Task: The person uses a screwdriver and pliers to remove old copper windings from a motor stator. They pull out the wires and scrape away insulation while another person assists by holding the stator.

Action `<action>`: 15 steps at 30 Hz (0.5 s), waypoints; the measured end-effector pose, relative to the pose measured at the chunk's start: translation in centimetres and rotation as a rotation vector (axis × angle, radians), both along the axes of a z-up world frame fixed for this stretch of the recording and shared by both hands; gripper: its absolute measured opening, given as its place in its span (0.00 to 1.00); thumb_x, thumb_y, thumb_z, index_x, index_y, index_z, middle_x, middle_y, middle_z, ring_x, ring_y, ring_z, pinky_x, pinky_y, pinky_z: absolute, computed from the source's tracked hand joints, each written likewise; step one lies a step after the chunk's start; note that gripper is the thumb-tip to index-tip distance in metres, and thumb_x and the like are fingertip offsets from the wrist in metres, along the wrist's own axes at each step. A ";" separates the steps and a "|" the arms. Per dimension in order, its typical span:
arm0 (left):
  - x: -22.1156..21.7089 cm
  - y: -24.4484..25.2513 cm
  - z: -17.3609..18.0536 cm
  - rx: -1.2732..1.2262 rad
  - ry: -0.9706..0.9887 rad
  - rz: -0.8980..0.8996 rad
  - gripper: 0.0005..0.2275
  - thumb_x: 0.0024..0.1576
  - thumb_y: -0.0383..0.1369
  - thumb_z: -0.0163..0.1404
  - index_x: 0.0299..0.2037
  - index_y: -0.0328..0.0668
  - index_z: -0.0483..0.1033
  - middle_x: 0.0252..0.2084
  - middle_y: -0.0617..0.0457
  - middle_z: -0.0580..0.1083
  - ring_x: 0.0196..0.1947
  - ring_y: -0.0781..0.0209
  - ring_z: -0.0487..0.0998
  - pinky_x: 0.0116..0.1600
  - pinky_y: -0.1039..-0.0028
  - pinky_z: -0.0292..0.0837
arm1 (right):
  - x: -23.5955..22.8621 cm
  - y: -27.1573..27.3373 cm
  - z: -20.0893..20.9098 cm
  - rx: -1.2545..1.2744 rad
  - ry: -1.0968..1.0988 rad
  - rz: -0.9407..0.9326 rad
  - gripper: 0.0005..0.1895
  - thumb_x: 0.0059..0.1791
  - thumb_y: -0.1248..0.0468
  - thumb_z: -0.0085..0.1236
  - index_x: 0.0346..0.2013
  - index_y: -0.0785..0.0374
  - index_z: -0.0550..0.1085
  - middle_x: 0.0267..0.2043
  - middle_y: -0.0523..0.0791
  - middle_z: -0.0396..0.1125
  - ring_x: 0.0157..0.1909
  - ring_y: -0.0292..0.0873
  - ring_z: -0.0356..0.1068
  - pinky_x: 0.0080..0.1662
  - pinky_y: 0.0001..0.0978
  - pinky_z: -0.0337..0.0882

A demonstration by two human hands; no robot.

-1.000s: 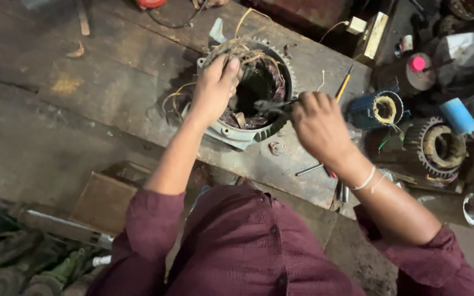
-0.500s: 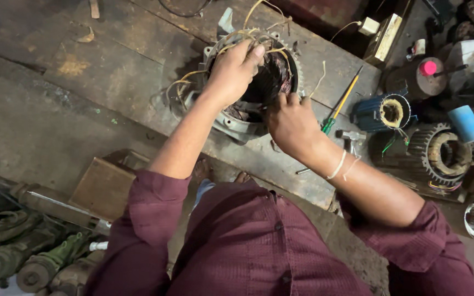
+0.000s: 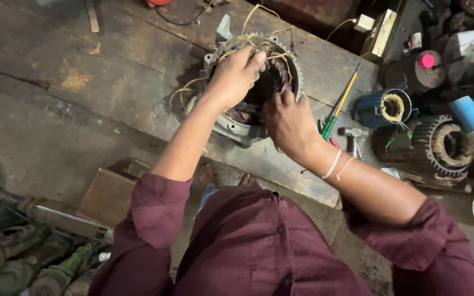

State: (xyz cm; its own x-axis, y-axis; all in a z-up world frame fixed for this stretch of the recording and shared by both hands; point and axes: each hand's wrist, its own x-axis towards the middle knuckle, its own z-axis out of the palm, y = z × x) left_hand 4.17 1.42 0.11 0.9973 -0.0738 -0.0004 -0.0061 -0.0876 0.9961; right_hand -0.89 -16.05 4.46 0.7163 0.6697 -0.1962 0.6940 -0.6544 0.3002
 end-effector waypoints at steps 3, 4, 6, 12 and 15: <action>-0.1 0.8 -0.2 -0.037 0.005 -0.021 0.16 0.67 0.45 0.44 0.44 0.38 0.72 0.32 0.58 0.72 0.27 0.70 0.70 0.32 0.75 0.71 | 0.1 -0.4 0.5 0.027 0.068 -0.010 0.13 0.52 0.61 0.46 0.45 0.64 0.75 0.42 0.54 0.70 0.43 0.53 0.72 0.37 0.46 0.74; -0.1 1.1 -0.3 -0.033 0.014 -0.022 0.16 0.66 0.45 0.43 0.44 0.38 0.72 0.32 0.59 0.72 0.27 0.71 0.70 0.32 0.76 0.71 | 0.0 -0.6 0.6 -0.004 0.134 -0.046 0.13 0.55 0.62 0.44 0.47 0.65 0.74 0.41 0.55 0.70 0.39 0.53 0.73 0.34 0.46 0.74; 0.3 1.5 -0.5 0.104 -0.037 0.043 0.18 0.68 0.46 0.42 0.42 0.38 0.73 0.31 0.59 0.73 0.28 0.71 0.72 0.34 0.77 0.70 | 0.0 -0.8 0.6 0.002 0.219 -0.124 0.13 0.57 0.63 0.42 0.50 0.66 0.73 0.43 0.56 0.69 0.37 0.54 0.73 0.33 0.47 0.74; 3.7 1.4 -0.3 -0.308 0.161 -0.035 0.18 0.67 0.50 0.42 0.40 0.42 0.71 0.26 0.65 0.66 0.22 0.75 0.61 0.27 0.80 0.57 | 0.3 -2.0 0.5 0.168 -0.220 0.075 0.15 0.51 0.60 0.49 0.46 0.64 0.77 0.46 0.51 0.68 0.50 0.53 0.66 0.51 0.46 0.66; 4.1 1.3 -0.3 -0.372 0.212 -0.057 0.18 0.67 0.51 0.41 0.39 0.45 0.70 0.23 0.66 0.62 0.19 0.76 0.55 0.23 0.80 0.48 | 0.1 -0.7 -1.1 0.115 -0.355 0.078 0.15 0.49 0.56 0.49 0.41 0.61 0.77 0.47 0.51 0.67 0.51 0.52 0.64 0.56 0.47 0.63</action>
